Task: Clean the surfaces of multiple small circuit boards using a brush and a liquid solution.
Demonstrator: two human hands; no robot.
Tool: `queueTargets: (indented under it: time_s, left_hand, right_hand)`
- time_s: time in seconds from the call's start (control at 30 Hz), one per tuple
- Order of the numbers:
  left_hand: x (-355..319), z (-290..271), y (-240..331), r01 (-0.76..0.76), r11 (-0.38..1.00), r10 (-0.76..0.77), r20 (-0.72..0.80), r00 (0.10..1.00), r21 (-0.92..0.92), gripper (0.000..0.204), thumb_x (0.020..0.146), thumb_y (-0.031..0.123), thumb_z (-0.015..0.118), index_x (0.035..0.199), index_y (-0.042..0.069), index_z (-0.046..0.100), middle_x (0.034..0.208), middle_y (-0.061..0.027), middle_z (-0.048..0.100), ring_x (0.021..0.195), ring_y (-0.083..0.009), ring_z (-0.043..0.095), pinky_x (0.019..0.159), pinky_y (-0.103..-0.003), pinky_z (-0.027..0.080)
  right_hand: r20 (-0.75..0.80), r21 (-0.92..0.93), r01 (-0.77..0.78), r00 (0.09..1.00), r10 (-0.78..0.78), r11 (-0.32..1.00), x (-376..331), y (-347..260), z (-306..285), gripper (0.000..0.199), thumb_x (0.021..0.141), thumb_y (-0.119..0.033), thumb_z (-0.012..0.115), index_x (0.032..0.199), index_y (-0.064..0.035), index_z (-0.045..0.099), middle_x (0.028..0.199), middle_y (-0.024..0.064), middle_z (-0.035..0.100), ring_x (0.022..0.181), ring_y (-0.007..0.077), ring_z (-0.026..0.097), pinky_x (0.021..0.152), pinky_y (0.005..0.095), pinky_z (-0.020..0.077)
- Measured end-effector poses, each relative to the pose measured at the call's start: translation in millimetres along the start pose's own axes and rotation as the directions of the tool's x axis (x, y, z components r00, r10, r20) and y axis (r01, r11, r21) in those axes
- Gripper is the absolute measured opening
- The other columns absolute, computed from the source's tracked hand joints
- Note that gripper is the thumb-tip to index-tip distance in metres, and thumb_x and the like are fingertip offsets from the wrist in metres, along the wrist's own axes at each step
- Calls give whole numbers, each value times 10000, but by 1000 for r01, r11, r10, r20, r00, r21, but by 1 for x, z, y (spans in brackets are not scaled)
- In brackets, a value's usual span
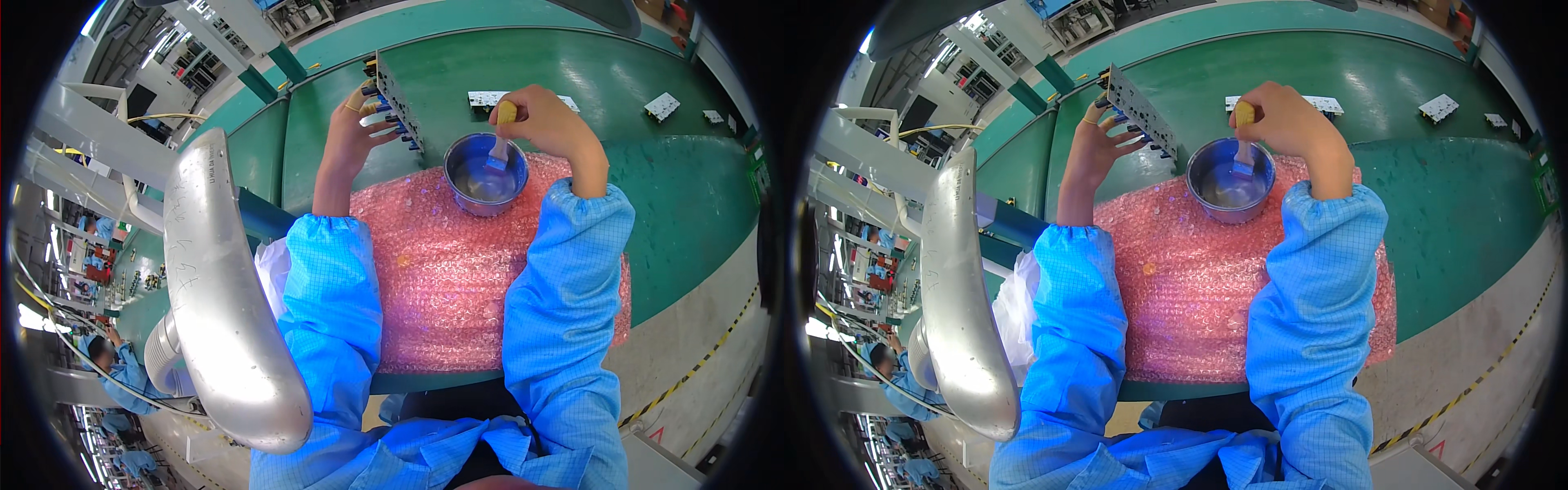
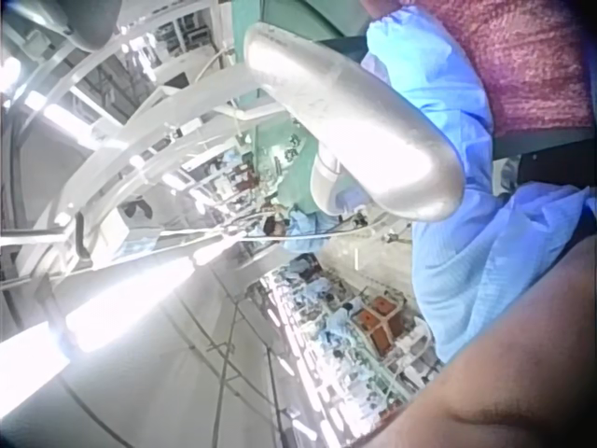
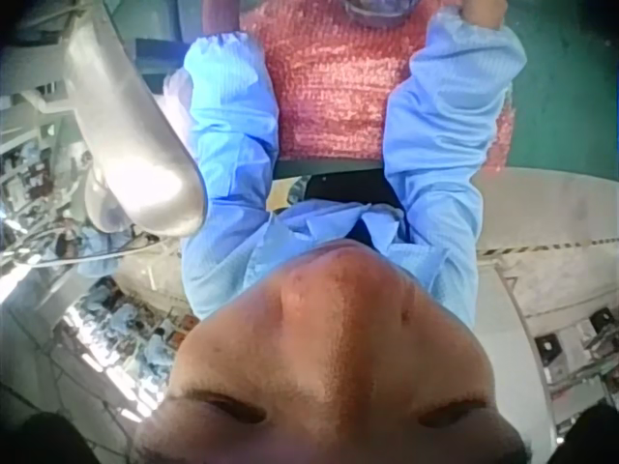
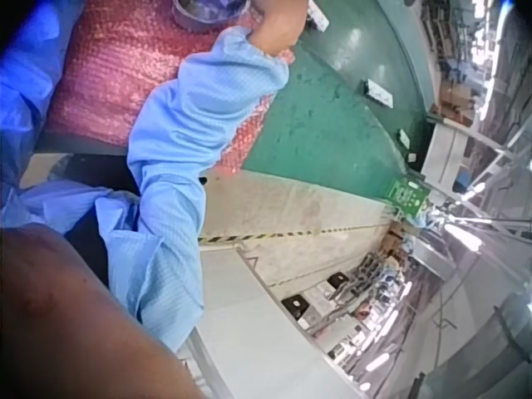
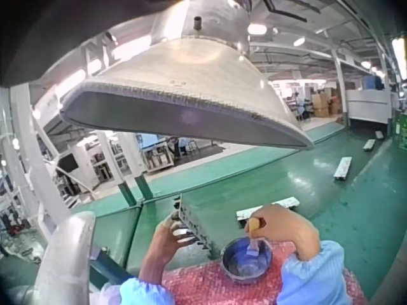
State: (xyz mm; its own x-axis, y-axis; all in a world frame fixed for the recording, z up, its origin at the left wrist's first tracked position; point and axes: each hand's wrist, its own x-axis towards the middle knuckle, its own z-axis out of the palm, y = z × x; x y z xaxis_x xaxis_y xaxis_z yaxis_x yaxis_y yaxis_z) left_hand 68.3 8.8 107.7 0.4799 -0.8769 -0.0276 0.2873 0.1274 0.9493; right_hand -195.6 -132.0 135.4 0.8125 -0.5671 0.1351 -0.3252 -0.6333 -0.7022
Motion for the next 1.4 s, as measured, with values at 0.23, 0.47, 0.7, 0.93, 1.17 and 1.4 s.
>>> queueTargets:
  time_s: [0.23, 0.47, 0.7, 0.93, 1.17, 1.4]
  left_hand:
    - [0, 5, -3, 10, 1000, -10, 6, 1000, 9, 358, 985, 251, 471, 1305, 92, 483, 1108, -137, 529, 978, -345, 609, 832, -485, 561]
    - [0, 7, -7, -33, 995, 23, 111, 994, 90, 585, 896, 440, 583, 1337, 77, 458, 1195, -184, 472, 1068, -406, 577, 899, -524, 540]
    - [0, 8, -6, -11, 1000, 9, 84, 996, 26, 452, 959, 343, 524, 1321, 76, 482, 1120, -129, 551, 993, -331, 599, 858, -504, 552]
    - [-2, 11, -9, -27, 1000, 26, 82, 996, 1, 441, 953, 349, 523, 1285, 61, 495, 1106, -136, 569, 981, -330, 606, 838, -497, 559]
    - [-3, 15, -9, -19, 1000, 19, 40, 999, -4, 419, 955, 334, 519, 1263, 50, 499, 1080, -134, 579, 983, -328, 613, 836, -490, 563]
    - [0, 15, -11, -22, 1000, 23, 76, 997, -7, 423, 957, 336, 519, 1266, 49, 499, 1093, -137, 579, 983, -338, 622, 834, -497, 566]
  right_hand:
    - [-231, 56, 2, 973, 11, 998, -1, 7, -11, 208, 831, -117, 680, 984, 19, 649, 819, 95, 685, 720, 147, 638, 699, 278, 506]
    - [-333, 29, -37, 942, 45, 999, 4, 23, -12, 178, 852, -126, 661, 948, 24, 659, 754, 63, 667, 675, 109, 593, 633, 265, 468]
    - [-457, 85, -57, 885, 89, 995, 0, 18, -16, 192, 856, -120, 659, 982, 25, 676, 738, 40, 644, 654, 84, 547, 592, 254, 437]
    - [-389, 271, 149, 921, -33, 951, -8, 0, -20, 213, 869, -195, 697, 967, -6, 687, 775, 25, 657, 677, 65, 552, 583, 232, 427]
    - [-161, 293, 46, 987, 2, 955, 2, 4, -9, 249, 876, -209, 685, 1044, -27, 664, 871, 44, 691, 771, 89, 610, 671, 229, 466]
    - [-258, 230, -63, 958, 123, 971, 5, 44, -13, 226, 899, -147, 619, 1074, -10, 661, 929, 71, 699, 830, 126, 633, 705, 258, 485]
